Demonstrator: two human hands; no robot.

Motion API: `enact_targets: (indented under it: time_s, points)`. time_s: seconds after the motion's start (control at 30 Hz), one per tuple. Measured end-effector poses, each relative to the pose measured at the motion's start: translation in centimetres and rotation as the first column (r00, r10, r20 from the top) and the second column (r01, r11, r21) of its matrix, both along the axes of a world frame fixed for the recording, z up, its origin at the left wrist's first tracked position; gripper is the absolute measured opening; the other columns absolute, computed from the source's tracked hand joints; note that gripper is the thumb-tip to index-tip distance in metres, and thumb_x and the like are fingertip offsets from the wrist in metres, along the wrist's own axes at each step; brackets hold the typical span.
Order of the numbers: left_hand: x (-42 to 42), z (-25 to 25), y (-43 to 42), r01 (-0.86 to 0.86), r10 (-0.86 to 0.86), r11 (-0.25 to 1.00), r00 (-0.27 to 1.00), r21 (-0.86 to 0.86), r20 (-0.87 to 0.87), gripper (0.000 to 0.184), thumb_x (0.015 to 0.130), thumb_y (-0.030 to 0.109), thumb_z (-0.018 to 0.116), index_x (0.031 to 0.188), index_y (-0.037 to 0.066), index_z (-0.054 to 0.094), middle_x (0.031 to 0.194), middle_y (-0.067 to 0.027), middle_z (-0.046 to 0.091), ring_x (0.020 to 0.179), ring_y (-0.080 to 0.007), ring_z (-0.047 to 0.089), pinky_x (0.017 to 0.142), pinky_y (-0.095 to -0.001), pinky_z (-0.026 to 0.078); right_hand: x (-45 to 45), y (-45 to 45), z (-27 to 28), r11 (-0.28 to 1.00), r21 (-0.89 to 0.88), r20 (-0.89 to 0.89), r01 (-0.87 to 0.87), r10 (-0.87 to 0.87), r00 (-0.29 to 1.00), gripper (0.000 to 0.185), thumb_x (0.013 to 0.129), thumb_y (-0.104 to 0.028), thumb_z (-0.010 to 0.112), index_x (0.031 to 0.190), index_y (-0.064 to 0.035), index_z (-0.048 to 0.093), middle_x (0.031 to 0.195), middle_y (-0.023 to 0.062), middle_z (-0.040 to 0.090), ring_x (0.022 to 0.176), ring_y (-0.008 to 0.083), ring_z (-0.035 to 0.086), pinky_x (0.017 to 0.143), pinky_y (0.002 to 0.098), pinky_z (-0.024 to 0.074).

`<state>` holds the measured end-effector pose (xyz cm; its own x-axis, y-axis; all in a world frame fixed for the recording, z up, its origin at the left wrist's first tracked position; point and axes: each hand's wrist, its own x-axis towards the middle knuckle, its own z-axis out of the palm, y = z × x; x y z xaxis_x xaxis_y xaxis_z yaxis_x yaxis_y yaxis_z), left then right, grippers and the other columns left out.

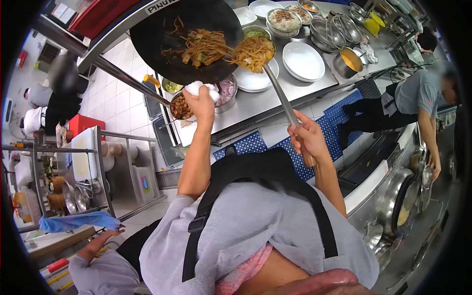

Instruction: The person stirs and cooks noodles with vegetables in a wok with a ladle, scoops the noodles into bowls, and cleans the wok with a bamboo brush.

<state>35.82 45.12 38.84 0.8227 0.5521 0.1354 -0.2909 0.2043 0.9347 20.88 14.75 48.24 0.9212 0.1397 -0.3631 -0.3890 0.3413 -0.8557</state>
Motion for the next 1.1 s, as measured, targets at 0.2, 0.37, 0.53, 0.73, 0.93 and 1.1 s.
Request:
enact_targets:
  time_s: [0.2, 0.37, 0.53, 0.73, 0.93, 1.1]
  points:
    - [0.2, -0.7, 1.6, 0.013, -0.011, 0.998, 0.999, 0.058, -0.035, 0.039, 0.088, 0.004, 0.058, 0.126, -0.002, 0.049, 0.107, -0.0115, 0.063, 0.093, -0.0205, 0.063, 0.084, -0.0344, 0.053, -1.6, 0.6, -4.2, 0.955, -0.295, 0.065, 0.026, -0.007, 0.998, 0.069, 0.093, 0.005, 0.059, 0.158, 0.0033, 0.037, 0.077, 0.0033, 0.06, 0.049, 0.0082, 0.053, 0.041, 0.024, 0.0433]
    - [-1.1, 0.6, 1.1, 0.029, -0.027, 0.997, 0.999, -0.069, 0.027, 0.027, 0.086, 0.002, 0.059, 0.113, 0.002, 0.055, 0.097, -0.0053, 0.062, 0.079, -0.015, 0.062, 0.067, -0.0308, 0.052, -3.2, 1.9, -6.3, 0.674, -0.729, 0.194, 0.123, 0.03, 0.981, 0.07, 0.09, 0.001, 0.064, 0.157, -0.0022, 0.045, 0.079, 0.0089, 0.065, 0.049, 0.0084, 0.053, 0.048, 0.0274, 0.0424]
    - [-0.8, -0.1, 1.6, 0.065, -0.062, 0.997, 0.997, -0.052, 0.045, 0.024, 0.086, 0.002, 0.059, 0.11, 0.003, 0.056, 0.094, -0.0046, 0.062, 0.075, -0.0147, 0.061, 0.064, -0.0294, 0.051, -4.0, 1.4, -6.5, 0.617, -0.74, 0.381, 0.269, 0.055, 0.923, 0.072, 0.088, -0.001, 0.066, 0.157, -0.0083, 0.048, 0.09, 0.0134, 0.072, 0.063, 0.0116, 0.055, 0.061, 0.0288, 0.0474]
    - [0.5, -1.7, 1.9, 0.103, -0.094, 0.985, 0.993, -0.138, 0.073, 0.025, 0.085, -0.001, 0.059, 0.11, 0.004, 0.056, 0.094, -0.0052, 0.062, 0.076, -0.0165, 0.064, 0.065, -0.0311, 0.054, -1.1, 2.1, -2.6, 0.616, -0.771, 0.282, 0.16, 0.106, 0.954, 0.067, 0.09, -0.001, 0.066, 0.155, -0.0088, 0.05, 0.124, 0.0224, 0.073, 0.088, 0.0223, 0.071, 0.078, 0.0366, 0.0546]
    - [-1.4, 0.0, 1.8, 0.243, -0.233, 0.949, 0.97, -0.203, 0.072, 0.03, 0.085, -0.003, 0.056, 0.115, 0.003, 0.055, 0.098, -0.004, 0.064, 0.087, -0.0146, 0.063, 0.075, -0.0302, 0.053, 7.2, 1.2, -2.9, 0.325, -0.864, 0.495, 0.384, 0.416, 0.763, 0.071, 0.091, -0.009, 0.068, 0.157, -0.0193, 0.046, 0.109, 0.0211, 0.069, 0.097, 0.0454, 0.065, 0.089, 0.0489, 0.0526]
    - [-1.3, 0.5, 1.2, 0.188, -0.178, 0.974, 0.981, -0.126, 0.082, 0.029, 0.086, -0.002, 0.057, 0.114, 0.002, 0.055, 0.098, -0.0035, 0.064, 0.085, -0.0138, 0.061, 0.076, -0.0295, 0.052, 3.8, -0.9, -1.6, 0.173, -0.946, 0.325, 0.275, 0.475, 0.818, 0.074, 0.091, -0.006, 0.068, 0.159, -0.0239, 0.044, 0.103, 0.0189, 0.063, 0.091, 0.0425, 0.065, 0.084, 0.0503, 0.0516]
